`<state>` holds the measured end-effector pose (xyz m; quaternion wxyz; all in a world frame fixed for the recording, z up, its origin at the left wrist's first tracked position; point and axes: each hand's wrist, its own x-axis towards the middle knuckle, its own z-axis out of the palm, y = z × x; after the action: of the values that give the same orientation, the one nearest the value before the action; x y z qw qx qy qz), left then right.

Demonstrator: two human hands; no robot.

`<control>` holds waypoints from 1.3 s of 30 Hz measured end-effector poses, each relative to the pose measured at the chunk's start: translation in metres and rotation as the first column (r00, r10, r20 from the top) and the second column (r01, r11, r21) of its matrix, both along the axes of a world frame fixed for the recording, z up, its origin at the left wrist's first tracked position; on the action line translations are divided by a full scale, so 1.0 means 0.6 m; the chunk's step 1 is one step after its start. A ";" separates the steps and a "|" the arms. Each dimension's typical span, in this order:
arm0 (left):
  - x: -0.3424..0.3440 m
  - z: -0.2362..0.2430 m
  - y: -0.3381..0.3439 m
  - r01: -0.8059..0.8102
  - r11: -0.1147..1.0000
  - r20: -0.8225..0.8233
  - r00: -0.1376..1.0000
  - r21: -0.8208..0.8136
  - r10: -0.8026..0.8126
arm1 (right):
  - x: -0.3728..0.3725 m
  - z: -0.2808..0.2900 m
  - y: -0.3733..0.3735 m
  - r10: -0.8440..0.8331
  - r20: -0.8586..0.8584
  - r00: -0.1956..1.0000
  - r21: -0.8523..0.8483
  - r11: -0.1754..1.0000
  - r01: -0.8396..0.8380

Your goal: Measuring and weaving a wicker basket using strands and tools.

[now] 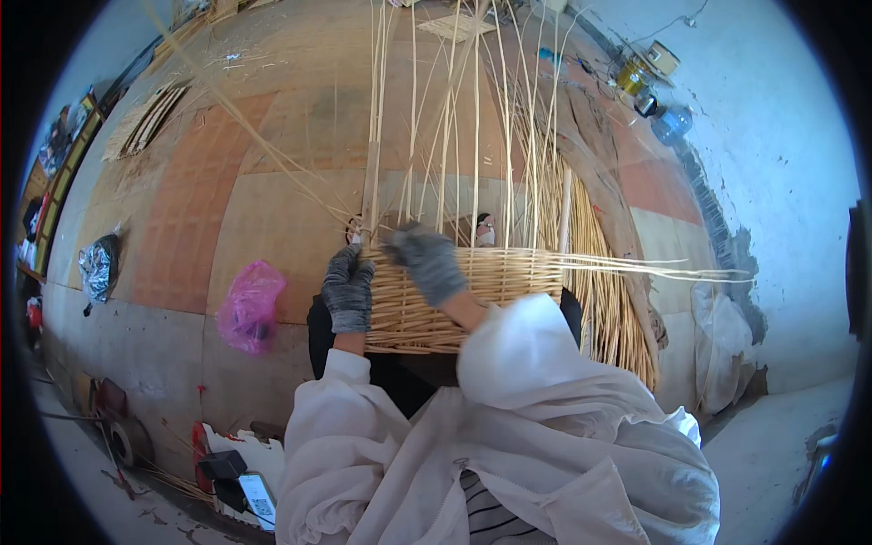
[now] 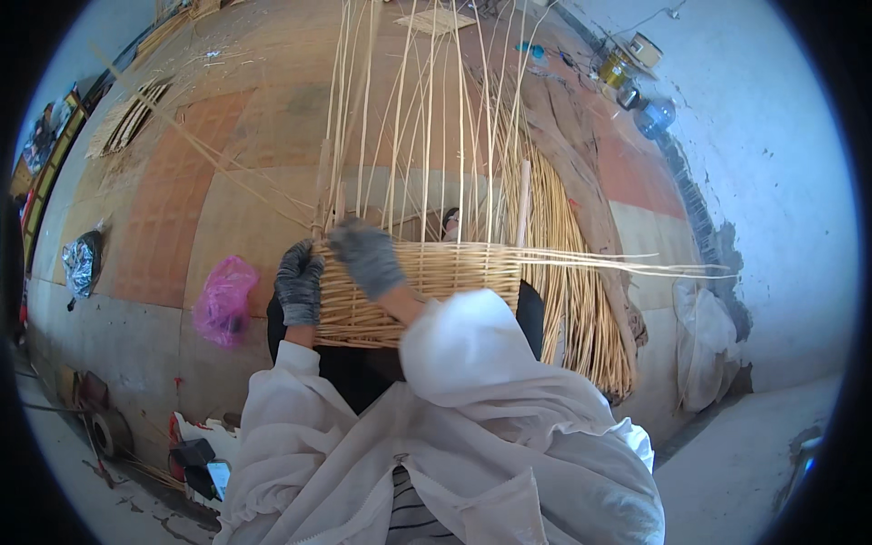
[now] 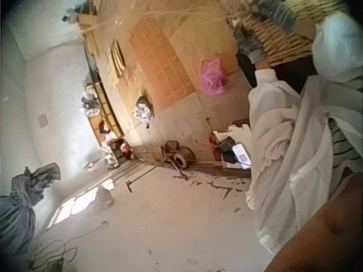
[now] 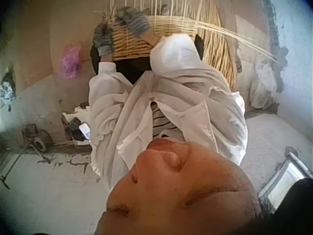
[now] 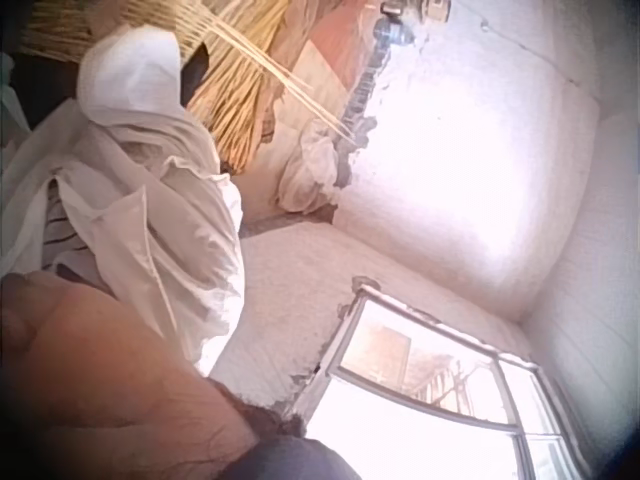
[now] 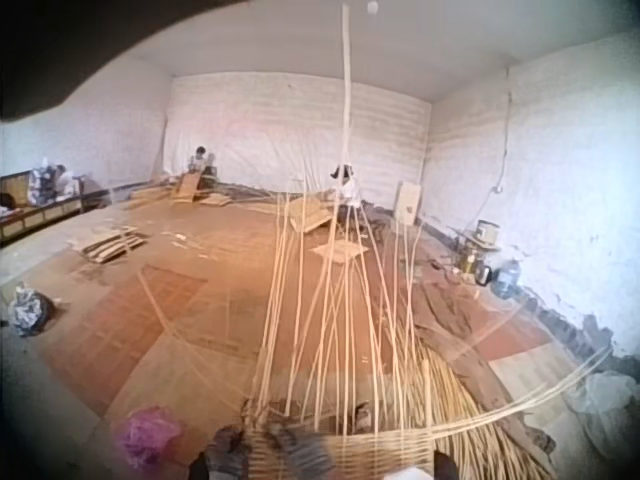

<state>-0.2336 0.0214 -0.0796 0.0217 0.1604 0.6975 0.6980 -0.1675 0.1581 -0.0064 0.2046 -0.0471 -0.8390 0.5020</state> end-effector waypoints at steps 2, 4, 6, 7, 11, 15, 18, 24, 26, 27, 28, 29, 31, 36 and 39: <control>0.007 0.019 -0.001 -0.076 0.984 -0.152 0.987 -0.159 0.051 | 0.041 0.017 0.013 -0.036 0.332 0.943 -0.845 0.433 0.314; 0.012 0.039 -0.001 0.002 0.991 -0.229 0.973 -0.131 -0.032 | 0.035 0.007 0.029 -0.071 0.374 0.925 -0.678 0.659 0.325; 0.013 0.065 -0.010 -0.132 0.922 -0.474 0.879 -0.364 -0.061 | 0.012 -0.003 0.053 -0.159 0.401 0.902 -0.215 0.941 0.262; 0.016 0.068 -0.007 -0.306 0.793 -0.670 0.723 -0.527 -0.167 | 0.001 -0.006 0.071 -0.208 0.397 0.894 0.054 0.978 0.203; 0.033 0.069 0.065 -0.264 0.771 -0.612 0.765 -0.579 -0.198 | -0.136 -0.014 0.125 -0.316 -0.198 0.928 0.680 0.637 0.362; 0.037 0.103 0.035 -0.269 0.650 -0.467 0.872 -0.711 -0.150 | -0.045 0.044 0.092 -0.371 0.004 0.929 -0.372 0.862 0.346; 0.058 0.070 0.049 -0.250 0.767 -0.495 0.863 -0.591 -0.101 | 0.078 -0.029 0.124 -0.310 -0.152 0.939 -0.814 0.577 0.059; 0.105 0.152 0.179 -0.088 0.357 -0.281 0.796 -0.930 -0.536 | 0.025 0.017 0.212 -0.378 -0.112 0.919 0.722 0.604 0.337; 0.110 0.161 0.200 0.092 0.309 -0.079 0.863 -0.947 -0.499 | 0.047 0.007 0.219 -0.527 -0.082 0.846 0.260 0.808 0.529; 0.109 0.158 0.197 0.120 0.251 -0.026 0.861 -0.960 -0.508 | 0.050 0.005 0.218 -0.571 -0.056 0.819 -0.016 0.820 0.572; 0.112 0.148 0.182 0.106 0.249 -0.035 0.863 -0.963 -0.503 | 0.052 0.000 0.209 -0.589 -0.017 0.808 -0.297 0.774 0.559; 0.117 0.129 0.168 -0.112 0.396 -0.299 0.841 -0.911 -0.451 | 0.091 -0.010 0.199 -0.537 -0.078 0.840 -0.605 0.695 0.389; 0.131 0.101 0.176 -0.359 0.588 -0.626 0.700 -0.725 -0.344 | 0.184 -0.085 0.236 -0.434 -0.235 0.869 -0.862 0.506 0.020; 0.174 0.151 0.294 0.141 0.393 -0.176 0.723 -0.909 -0.668 | 0.155 0.000 0.300 -0.496 -0.115 0.861 0.316 0.803 0.505; 0.192 0.182 0.328 0.258 0.165 0.080 0.729 -0.952 -0.679 | 0.129 0.037 0.339 -0.464 0.076 0.883 0.356 0.839 0.411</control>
<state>-0.1185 0.2183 0.0294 0.1972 0.4579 0.8625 0.0868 -0.0898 0.3613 0.0161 0.2515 -0.2427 -0.8913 0.2888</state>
